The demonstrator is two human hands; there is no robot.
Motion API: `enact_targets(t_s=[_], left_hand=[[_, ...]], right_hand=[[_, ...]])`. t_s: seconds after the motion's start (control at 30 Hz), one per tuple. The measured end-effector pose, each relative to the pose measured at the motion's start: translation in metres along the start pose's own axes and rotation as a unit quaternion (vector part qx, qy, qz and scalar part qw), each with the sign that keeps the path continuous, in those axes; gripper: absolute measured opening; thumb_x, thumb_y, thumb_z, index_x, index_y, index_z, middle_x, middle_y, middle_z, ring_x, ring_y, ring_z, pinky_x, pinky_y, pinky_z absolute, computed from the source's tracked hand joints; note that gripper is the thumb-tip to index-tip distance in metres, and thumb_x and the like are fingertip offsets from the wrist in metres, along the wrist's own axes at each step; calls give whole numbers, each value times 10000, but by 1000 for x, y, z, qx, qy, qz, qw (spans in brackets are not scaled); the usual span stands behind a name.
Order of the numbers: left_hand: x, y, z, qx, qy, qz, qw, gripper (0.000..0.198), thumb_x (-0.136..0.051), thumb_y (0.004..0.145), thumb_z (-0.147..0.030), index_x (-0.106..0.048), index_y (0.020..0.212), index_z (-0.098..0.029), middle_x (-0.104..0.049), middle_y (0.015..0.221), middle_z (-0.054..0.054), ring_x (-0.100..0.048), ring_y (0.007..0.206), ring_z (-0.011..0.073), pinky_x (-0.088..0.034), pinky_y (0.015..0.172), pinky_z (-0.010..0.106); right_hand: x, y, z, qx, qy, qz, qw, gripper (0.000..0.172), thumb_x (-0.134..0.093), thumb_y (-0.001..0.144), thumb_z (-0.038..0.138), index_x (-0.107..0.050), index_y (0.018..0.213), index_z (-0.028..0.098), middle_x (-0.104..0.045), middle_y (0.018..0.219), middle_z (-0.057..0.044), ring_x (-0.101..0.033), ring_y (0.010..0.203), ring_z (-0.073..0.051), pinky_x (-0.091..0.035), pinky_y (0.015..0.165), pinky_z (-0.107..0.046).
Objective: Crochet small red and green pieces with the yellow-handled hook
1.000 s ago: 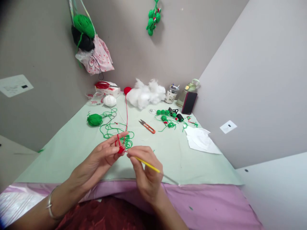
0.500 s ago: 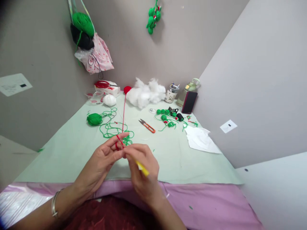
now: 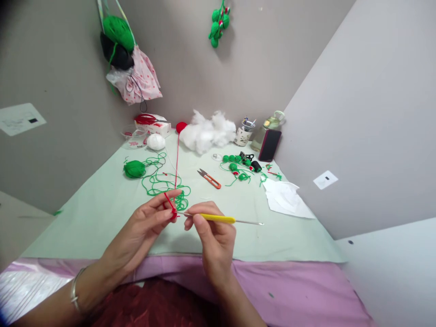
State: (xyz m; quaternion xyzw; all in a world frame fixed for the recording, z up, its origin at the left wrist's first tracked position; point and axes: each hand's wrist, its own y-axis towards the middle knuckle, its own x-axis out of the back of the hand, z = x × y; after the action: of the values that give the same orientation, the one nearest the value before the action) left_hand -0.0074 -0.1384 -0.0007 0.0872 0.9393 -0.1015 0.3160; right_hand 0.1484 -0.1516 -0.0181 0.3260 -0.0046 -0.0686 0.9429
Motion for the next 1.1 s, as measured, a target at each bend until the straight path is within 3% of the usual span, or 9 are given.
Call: enact_targets(t_s=[0.07, 0.2, 0.3, 0.43, 0.53, 0.63, 0.8, 0.93, 1.1], left_hand=[[-2, -2, 3, -11, 3, -2, 1000, 446, -912, 777, -230, -813, 1211, -260, -658, 784, -33, -584, 806, 122, -477, 880, 254], [-1, 0, 4, 75, -57, 20, 995, 402, -896, 795, -250, -826, 1190, -224, -706, 906, 14, -605, 819, 124, -517, 838, 255], [2, 3, 1, 89, -71, 10, 993, 317, -872, 802, -208, -846, 1118, -185, -706, 939, 32, -600, 780, 112, -540, 811, 246], [1, 3, 1, 15, -13, -2, 1000, 372, -861, 825, -221, -817, 1194, -218, -664, 831, -9, -592, 762, 110, -517, 819, 240], [-2, -1, 7, -39, 30, -4, 999, 499, -873, 827, -249, -754, 1312, -265, -657, 801, -28, -598, 796, 132, -496, 847, 267], [-3, -3, 9, 13, 8, 12, 1000, 576, -892, 807, -276, -724, 1357, -251, -675, 838, -12, -607, 828, 146, -490, 867, 291], [-2, -1, 3, 65, -32, 42, 996, 535, -887, 792, -221, -756, 1310, -250, -677, 913, 0, -605, 835, 132, -493, 869, 278], [1, 1, -1, 58, -20, 48, 997, 519, -858, 817, -231, -748, 1324, -245, -686, 943, 15, -616, 883, 156, -495, 878, 298], [5, 0, -4, 31, 16, 50, 998, 460, -834, 850, -242, -761, 1305, -253, -654, 862, -14, -597, 841, 139, -476, 891, 292]], right_hand=[[-2, -5, -6, 58, -95, 18, 994, 235, -604, 1013, 142, -780, 1099, 271, -739, 953, -55, -714, 788, -184, -613, 687, -341], [-1, -10, -10, 172, -215, 21, 961, 333, -609, 989, 96, -775, 1190, 302, -762, 1091, -85, -741, 947, -222, -642, 766, -368], [2, -4, -4, 75, -120, -16, 990, 250, -597, 1006, 120, -774, 1110, 264, -738, 923, -54, -713, 817, -194, -617, 697, -340], [-1, 3, 4, -23, 12, -15, 1000, 195, -574, 1036, 185, -762, 1011, 231, -674, 832, -23, -650, 653, -143, -576, 611, -300], [-7, -4, -1, 55, -107, 20, 992, 244, -606, 1013, 137, -780, 1119, 271, -727, 947, -59, -715, 807, -183, -622, 693, -334], [-10, -12, -7, 164, -208, 7, 964, 401, -643, 980, 84, -759, 1266, 339, -765, 1147, -91, -743, 1005, -229, -651, 806, -386], [-6, -2, -7, 16, -39, -9, 999, 215, -624, 1012, 158, -800, 1061, 271, -801, 1009, -68, -755, 912, -208, -649, 781, -360], [-3, 8, -5, -92, 120, 1, 989, 154, -632, 1028, 294, -758, 987, 216, -804, 914, -59, -708, 681, -155, -613, 634, -303], [2, 4, 0, -81, 100, 14, 992, 184, -553, 1070, 266, -728, 1030, 227, -795, 932, -43, -728, 699, -150, -621, 662, -305]])
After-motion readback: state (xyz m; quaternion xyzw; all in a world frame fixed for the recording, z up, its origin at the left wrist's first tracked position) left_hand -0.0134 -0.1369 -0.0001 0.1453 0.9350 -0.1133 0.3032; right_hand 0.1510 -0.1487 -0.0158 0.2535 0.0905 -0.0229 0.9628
